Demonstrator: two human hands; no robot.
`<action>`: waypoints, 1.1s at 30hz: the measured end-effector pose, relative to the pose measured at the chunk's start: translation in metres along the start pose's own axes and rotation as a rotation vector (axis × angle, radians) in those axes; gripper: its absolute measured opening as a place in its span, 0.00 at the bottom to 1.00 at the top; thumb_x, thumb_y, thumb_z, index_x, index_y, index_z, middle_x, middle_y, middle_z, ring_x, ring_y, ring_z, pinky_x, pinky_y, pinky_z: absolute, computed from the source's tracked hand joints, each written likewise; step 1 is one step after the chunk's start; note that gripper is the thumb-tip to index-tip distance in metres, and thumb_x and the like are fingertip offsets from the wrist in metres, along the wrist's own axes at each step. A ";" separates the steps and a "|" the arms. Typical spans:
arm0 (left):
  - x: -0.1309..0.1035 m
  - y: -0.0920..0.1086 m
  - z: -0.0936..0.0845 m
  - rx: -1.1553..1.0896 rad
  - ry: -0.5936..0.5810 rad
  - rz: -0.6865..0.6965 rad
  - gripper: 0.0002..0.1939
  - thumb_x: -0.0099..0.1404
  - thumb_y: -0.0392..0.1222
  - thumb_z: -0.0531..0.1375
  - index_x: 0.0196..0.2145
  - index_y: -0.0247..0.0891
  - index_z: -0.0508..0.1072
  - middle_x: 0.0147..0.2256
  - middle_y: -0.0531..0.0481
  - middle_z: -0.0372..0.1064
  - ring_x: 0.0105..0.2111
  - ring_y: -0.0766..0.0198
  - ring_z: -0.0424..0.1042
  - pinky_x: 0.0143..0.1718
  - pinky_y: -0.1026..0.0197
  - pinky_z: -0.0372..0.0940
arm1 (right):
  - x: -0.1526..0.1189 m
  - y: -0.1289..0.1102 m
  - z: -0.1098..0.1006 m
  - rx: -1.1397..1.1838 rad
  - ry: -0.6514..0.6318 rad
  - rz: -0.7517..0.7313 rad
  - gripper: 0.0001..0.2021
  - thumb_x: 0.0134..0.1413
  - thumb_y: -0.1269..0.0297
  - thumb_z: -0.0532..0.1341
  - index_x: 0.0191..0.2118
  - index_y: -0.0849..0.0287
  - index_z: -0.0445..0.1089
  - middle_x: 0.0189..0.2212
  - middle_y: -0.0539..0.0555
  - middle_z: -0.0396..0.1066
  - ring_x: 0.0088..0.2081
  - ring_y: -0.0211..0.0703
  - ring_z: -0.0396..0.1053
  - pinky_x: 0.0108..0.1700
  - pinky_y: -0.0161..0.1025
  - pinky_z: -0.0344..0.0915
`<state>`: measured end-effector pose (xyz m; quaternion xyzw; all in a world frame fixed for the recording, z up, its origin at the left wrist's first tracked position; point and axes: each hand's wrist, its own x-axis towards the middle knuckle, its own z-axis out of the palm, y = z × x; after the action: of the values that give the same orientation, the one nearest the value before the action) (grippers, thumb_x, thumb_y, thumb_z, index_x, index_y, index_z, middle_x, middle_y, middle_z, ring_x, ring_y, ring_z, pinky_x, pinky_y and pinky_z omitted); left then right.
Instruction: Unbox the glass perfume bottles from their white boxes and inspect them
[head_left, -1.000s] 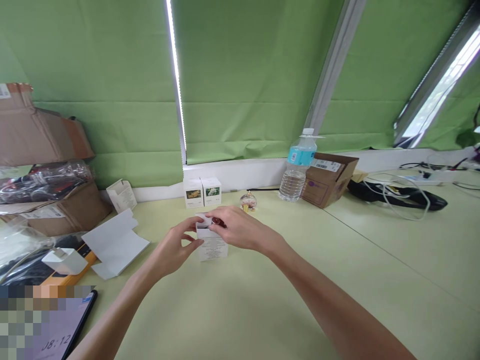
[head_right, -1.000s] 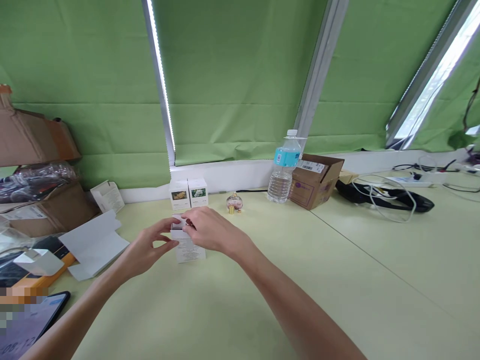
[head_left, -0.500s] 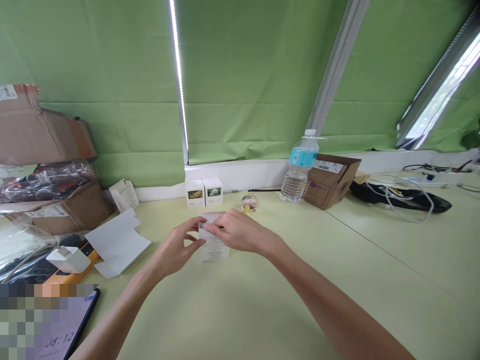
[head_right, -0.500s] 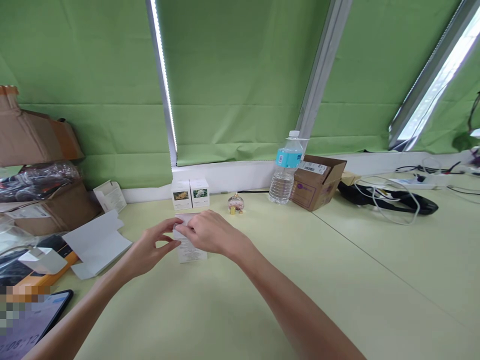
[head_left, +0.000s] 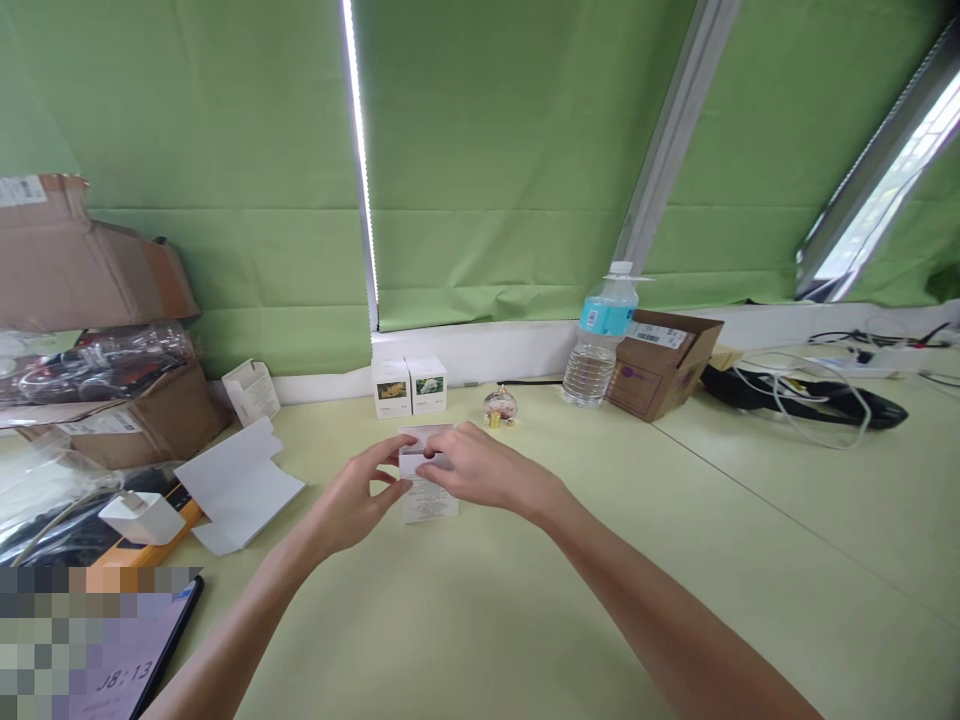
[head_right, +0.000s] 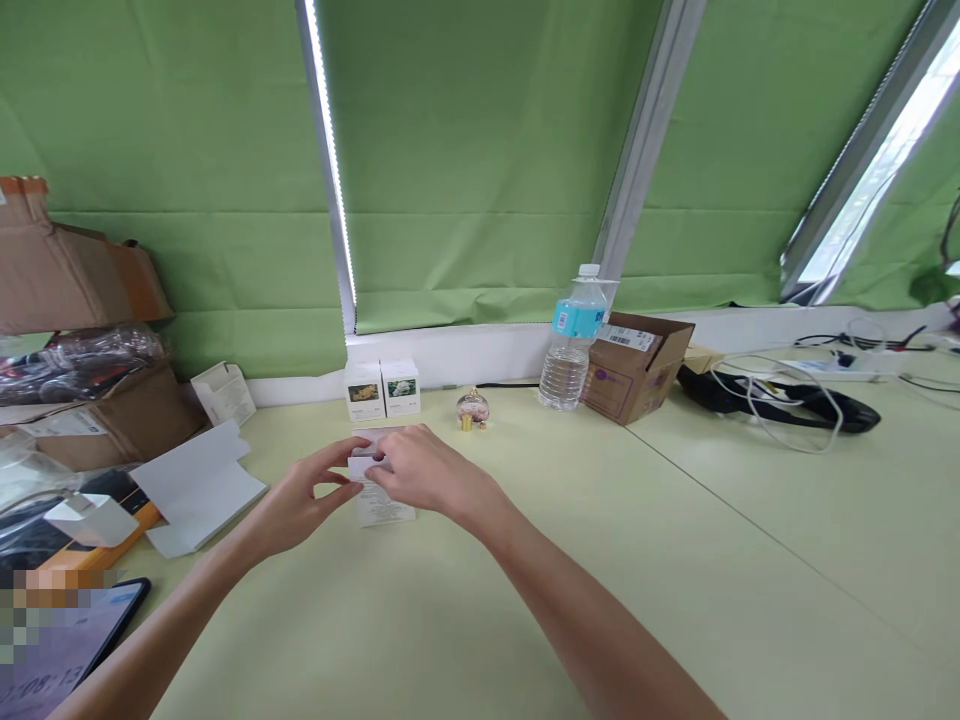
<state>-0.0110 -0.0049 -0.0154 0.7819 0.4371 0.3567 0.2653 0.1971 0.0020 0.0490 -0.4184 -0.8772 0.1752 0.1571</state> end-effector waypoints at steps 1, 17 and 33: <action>0.000 0.000 0.000 0.003 0.002 -0.002 0.21 0.67 0.43 0.55 0.57 0.53 0.62 0.57 0.54 0.63 0.50 0.61 0.67 0.49 0.56 0.70 | 0.000 0.000 0.000 -0.007 0.005 -0.012 0.13 0.60 0.58 0.53 0.32 0.58 0.72 0.22 0.47 0.63 0.21 0.32 0.53 0.24 0.33 0.45; -0.001 0.000 -0.001 0.009 -0.001 0.008 0.23 0.67 0.44 0.54 0.60 0.52 0.61 0.58 0.51 0.62 0.48 0.59 0.69 0.48 0.55 0.70 | -0.001 -0.006 -0.005 -0.044 0.058 -0.134 0.14 0.61 0.64 0.53 0.34 0.58 0.76 0.30 0.51 0.73 0.29 0.38 0.64 0.31 0.35 0.53; 0.001 0.013 0.000 -0.072 0.052 0.018 0.16 0.69 0.49 0.52 0.51 0.48 0.72 0.49 0.48 0.69 0.46 0.58 0.70 0.48 0.56 0.69 | -0.001 -0.005 -0.013 0.140 0.054 -0.120 0.14 0.61 0.66 0.52 0.42 0.55 0.76 0.34 0.52 0.75 0.33 0.41 0.68 0.33 0.35 0.58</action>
<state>-0.0036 -0.0099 -0.0057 0.7661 0.4240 0.3948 0.2784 0.2000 0.0002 0.0624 -0.3575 -0.8818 0.2149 0.2200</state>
